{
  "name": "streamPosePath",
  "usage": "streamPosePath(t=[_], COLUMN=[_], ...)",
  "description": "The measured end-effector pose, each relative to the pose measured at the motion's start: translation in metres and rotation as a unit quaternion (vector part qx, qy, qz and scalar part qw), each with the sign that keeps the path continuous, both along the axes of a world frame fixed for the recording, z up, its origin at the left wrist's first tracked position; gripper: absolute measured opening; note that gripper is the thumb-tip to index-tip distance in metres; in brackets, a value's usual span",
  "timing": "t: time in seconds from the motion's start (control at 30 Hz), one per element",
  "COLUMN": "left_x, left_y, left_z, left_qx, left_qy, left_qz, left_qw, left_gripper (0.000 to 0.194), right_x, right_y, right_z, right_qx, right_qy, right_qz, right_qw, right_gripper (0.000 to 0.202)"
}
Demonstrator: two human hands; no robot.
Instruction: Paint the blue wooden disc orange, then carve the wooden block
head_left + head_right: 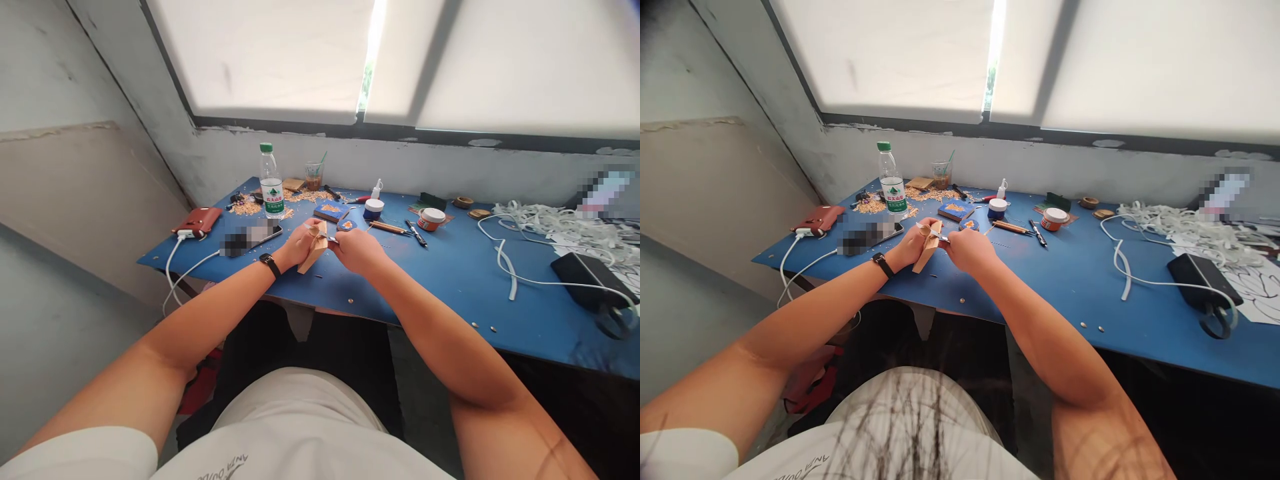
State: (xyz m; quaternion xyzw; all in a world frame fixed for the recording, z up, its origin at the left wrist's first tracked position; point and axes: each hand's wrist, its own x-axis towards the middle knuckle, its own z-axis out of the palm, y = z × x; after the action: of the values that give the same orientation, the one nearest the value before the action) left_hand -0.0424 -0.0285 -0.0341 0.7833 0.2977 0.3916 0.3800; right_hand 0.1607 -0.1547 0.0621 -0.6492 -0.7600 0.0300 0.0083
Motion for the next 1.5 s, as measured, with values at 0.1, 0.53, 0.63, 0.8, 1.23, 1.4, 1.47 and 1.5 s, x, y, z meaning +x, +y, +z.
streamPosePath(t=[0.1,0.53,0.63,0.8,1.23,1.4,1.47,1.5], left_x=[0.003,0.009,0.01,0.01,0.009,0.011,0.011,0.01], left_y=[-0.002,-0.011,-0.01,-0.009,-0.016,-0.016,-0.016,-0.016], left_z=[0.001,-0.003,-0.004,-0.004,0.012,0.01,0.008,0.007], left_qx=[-0.014,-0.062,-0.102,-0.118,-0.066,-0.061,-0.053,-0.049], left_qy=[-0.014,-0.052,-0.06,-0.06,-0.015,-0.024,-0.028,-0.028], left_qz=[0.013,0.003,-0.025,-0.039,-0.017,0.028,0.045,0.049], left_qw=[1.0,0.997,0.993,0.99,0.998,0.997,0.997,0.997], left_gripper=[0.054,0.109,0.109,0.073,0.041,0.042,0.053,0.06], right_x=[-0.002,0.014,0.016,0.012,0.005,0.006,0.009,0.01], right_y=[-0.001,0.007,0.005,0.0,-0.004,-0.003,-0.001,0.001], right_z=[0.003,0.003,0.004,0.009,0.014,0.014,0.013,0.012], right_qx=[-0.009,-0.004,-0.011,-0.02,-0.021,-0.012,-0.005,-0.002], right_qy=[0.001,0.014,0.024,0.0,-0.029,-0.029,-0.028,-0.026], right_qz=[-0.016,0.1,0.114,0.098,0.038,0.005,-0.006,-0.004], right_qw=[1.0,0.995,0.993,0.995,0.999,0.999,1.0,1.0], right_gripper=[0.062,0.044,0.043,0.049,0.062,0.066,0.069,0.071])
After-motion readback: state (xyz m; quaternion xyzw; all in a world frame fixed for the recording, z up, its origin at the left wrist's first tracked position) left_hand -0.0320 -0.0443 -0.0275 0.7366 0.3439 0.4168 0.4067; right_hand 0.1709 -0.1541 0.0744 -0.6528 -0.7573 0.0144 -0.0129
